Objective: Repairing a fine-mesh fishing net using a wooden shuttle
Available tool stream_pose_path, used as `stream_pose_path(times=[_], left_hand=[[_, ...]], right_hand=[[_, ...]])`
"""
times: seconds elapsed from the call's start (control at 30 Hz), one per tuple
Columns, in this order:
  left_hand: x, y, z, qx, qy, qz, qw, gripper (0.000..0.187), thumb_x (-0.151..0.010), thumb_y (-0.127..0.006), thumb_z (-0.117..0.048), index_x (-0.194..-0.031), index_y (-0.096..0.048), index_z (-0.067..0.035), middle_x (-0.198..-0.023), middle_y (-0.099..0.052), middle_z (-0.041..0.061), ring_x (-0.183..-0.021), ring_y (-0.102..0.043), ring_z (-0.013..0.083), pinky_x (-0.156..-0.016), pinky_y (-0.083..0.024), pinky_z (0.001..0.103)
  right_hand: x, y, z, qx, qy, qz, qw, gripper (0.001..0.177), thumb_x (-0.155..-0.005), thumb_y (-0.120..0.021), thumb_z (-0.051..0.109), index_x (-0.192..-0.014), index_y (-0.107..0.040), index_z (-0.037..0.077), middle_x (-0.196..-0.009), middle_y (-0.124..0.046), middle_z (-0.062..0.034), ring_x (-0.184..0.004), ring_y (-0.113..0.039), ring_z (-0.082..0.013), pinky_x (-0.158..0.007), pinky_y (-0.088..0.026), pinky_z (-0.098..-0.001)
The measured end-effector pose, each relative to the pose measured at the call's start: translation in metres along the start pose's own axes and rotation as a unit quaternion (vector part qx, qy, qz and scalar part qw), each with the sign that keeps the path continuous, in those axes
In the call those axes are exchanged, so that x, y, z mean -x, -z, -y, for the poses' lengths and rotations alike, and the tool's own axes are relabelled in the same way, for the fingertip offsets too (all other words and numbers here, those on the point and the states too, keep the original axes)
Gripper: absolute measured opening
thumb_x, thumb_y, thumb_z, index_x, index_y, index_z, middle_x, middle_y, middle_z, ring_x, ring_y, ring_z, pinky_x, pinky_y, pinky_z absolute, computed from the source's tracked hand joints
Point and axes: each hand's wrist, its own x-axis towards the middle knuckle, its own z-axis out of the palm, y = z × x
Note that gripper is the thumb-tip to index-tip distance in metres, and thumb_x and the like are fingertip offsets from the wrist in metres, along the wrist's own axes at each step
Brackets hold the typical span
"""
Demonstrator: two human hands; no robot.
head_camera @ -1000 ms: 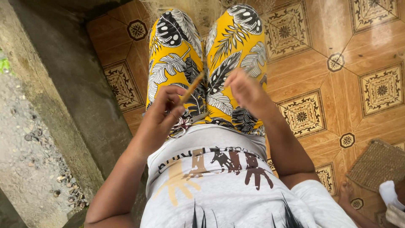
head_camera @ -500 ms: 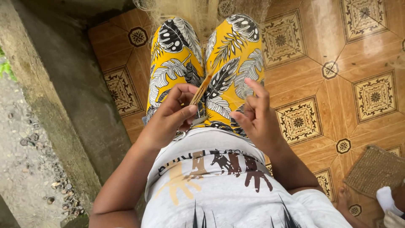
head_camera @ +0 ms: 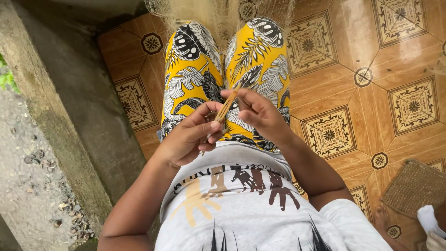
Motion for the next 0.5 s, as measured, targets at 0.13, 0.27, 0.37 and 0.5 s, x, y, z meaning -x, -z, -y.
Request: stream_pose_path(times=[0.13, 0.27, 0.37, 0.5], left_hand=[[0.0, 0.0, 0.003, -0.039, -0.012, -0.005, 0.999, 0.038, -0.098, -0.057, -0.008, -0.134, -0.046, -0.005, -0.096, -0.048, 0.01, -0.07, -0.049, 0.0101, -0.043, -0.039, 0.013], [0.001, -0.004, 0.001, -0.121, -0.032, -0.002, 0.992, 0.038, -0.097, -0.059, -0.006, -0.134, -0.049, -0.004, -0.096, -0.047, 0.01, -0.071, -0.05, 0.0115, -0.045, -0.04, 0.016], [0.002, -0.005, 0.002, -0.165, -0.043, 0.003, 0.985, 0.037, -0.097, -0.06, -0.004, -0.132, -0.05, -0.003, -0.095, -0.048, 0.01, -0.071, -0.052, 0.0119, -0.047, -0.042, 0.018], [0.001, -0.008, 0.003, -0.16, -0.067, 0.015, 0.985, 0.045, -0.095, -0.064, -0.005, -0.137, -0.046, -0.002, -0.092, -0.051, 0.01, -0.066, -0.053, 0.0129, -0.046, -0.044, 0.019]], right_hand=[[0.006, 0.002, -0.01, -0.063, 0.007, -0.04, 0.997, 0.018, -0.1, -0.065, 0.013, -0.111, -0.068, -0.002, -0.066, -0.054, -0.0069, -0.053, -0.043, -0.0089, -0.055, -0.043, -0.0227], [0.007, 0.01, -0.025, -0.159, 0.042, -0.079, 0.983, 0.009, -0.098, -0.066, 0.003, -0.095, -0.062, -0.004, -0.07, -0.059, -0.0064, -0.054, -0.05, -0.0052, -0.053, -0.043, -0.0182], [0.012, 0.016, -0.035, -0.167, 0.034, -0.077, 0.982, 0.013, -0.1, -0.064, 0.007, -0.097, -0.061, -0.005, -0.073, -0.06, -0.009, -0.055, -0.05, -0.0057, -0.053, -0.044, -0.0186], [0.01, 0.014, -0.032, -0.133, 0.051, -0.086, 0.986, 0.024, -0.103, -0.061, 0.014, -0.1, -0.061, -0.009, -0.062, -0.048, -0.0037, -0.056, -0.044, -0.0044, -0.056, -0.041, -0.0186]])
